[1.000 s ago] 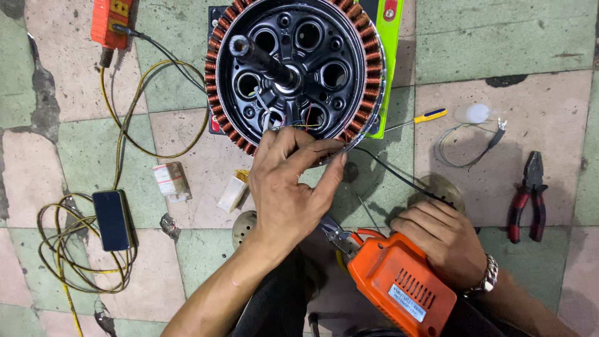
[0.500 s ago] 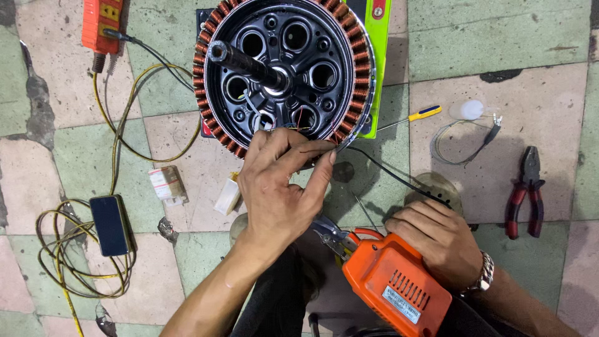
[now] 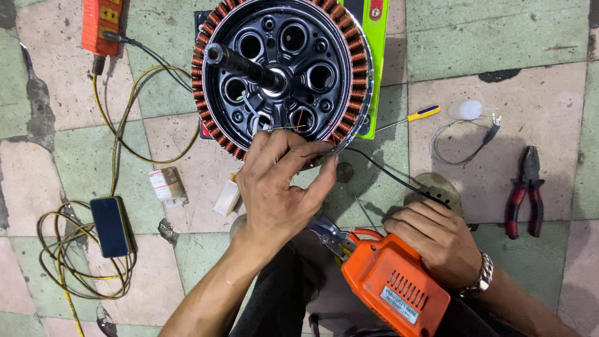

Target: The person solders small wires onto a large motor stator by holding the wires in place and applying a soldering iron, then uses scissors to cut and strip a yellow wire before twisting the ends.

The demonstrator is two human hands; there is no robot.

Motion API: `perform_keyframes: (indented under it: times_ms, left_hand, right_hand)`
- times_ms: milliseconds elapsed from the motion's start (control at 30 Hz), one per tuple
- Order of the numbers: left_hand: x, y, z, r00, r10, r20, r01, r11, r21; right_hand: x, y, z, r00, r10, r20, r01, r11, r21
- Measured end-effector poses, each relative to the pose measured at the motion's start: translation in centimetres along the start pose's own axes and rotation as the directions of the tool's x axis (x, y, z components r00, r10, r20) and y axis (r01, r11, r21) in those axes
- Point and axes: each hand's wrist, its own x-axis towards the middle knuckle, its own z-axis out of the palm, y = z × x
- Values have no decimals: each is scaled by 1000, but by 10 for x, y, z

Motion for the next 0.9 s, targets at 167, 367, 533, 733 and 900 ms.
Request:
perform_keyframes:
  times_ms: [167, 367, 533, 733, 900]
  left_hand:
    - [0, -3, 2, 999, 34, -5, -34, 999, 17]
    - [0, -2, 1, 998, 50, -26, -49, 998, 34]
    - [1, -4, 2, 997, 78, -29, -77, 997, 27]
    - [-1, -6, 1, 994, 107, -9, -107, 994, 23]
    - [-4, -7, 6, 996, 83, -38, -82, 996, 32]
  right_hand:
    - [2, -1, -1, 1000, -8, -9, 8, 1000, -14]
    - [7, -2, -4, 1000, -24, 7, 25, 999, -31]
    - [8, -3, -3, 999, -37, 20, 37, 999, -31]
    - [6, -1, -1, 999, -49, 10, 49, 998, -37]
    - [5, -2, 0, 999, -29, 27, 30, 999, -35]
